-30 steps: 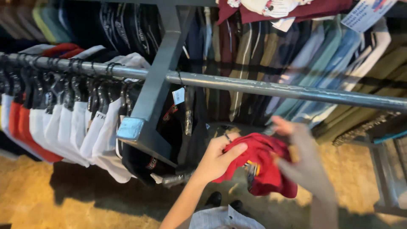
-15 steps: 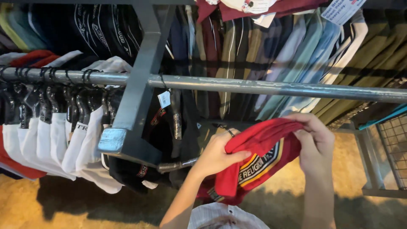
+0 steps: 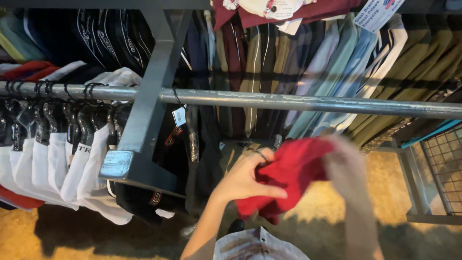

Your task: The person repeatedly picks up red t-shirts from red baskets on the floor, places them onto black hangers, and hangs them on a metal clothing rack. The process involves folding the shirts over the hanger and securing them before moving to the next item.

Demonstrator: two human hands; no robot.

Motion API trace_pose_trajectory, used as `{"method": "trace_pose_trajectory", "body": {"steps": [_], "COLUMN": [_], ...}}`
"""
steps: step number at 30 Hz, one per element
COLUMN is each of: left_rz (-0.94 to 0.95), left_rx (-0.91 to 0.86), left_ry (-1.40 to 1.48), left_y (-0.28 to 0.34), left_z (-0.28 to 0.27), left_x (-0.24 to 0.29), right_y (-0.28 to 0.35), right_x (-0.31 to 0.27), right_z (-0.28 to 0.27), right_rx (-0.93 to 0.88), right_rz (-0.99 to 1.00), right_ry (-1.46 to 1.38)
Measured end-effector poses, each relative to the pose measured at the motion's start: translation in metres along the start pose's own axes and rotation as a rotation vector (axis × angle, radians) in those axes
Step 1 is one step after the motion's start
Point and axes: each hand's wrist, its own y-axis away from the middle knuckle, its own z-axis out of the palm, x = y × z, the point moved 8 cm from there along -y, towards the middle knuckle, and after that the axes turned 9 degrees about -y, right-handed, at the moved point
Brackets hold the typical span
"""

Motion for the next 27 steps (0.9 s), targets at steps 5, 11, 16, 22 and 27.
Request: {"method": "trace_pose_trajectory", "body": {"steps": [5,11,16,22,27], "left_rz": [0.009,-0.053,0.041,0.094,0.119], "left_rx": [0.023,0.138,0.014,0.150,-0.020], "left_ry": [0.218,0.214,0.307,0.203,-0.148], "left_y": [0.007,-0.006,-0.018,-0.003,0.013], "left_z": [0.014,-0.007,0.016,-0.002,0.044], "left_x": [-0.012,0.020,0.038,0.033,0.001], "right_y": [0.010,0.005,-0.006,0.004,0.041], "right_x": [-0.017,-0.055,-0.074,-0.045,-0.074], "right_z": [-0.092,-0.063,0.038,0.020,-0.070], "right_rx": [0.560,0.133,-0.297,-0.245,0.239], "right_rz": [0.046,0.148,-0.090,0.192,-0.195], "right_ry": [0.071,0.749,0.587,0.351,0.205]}}
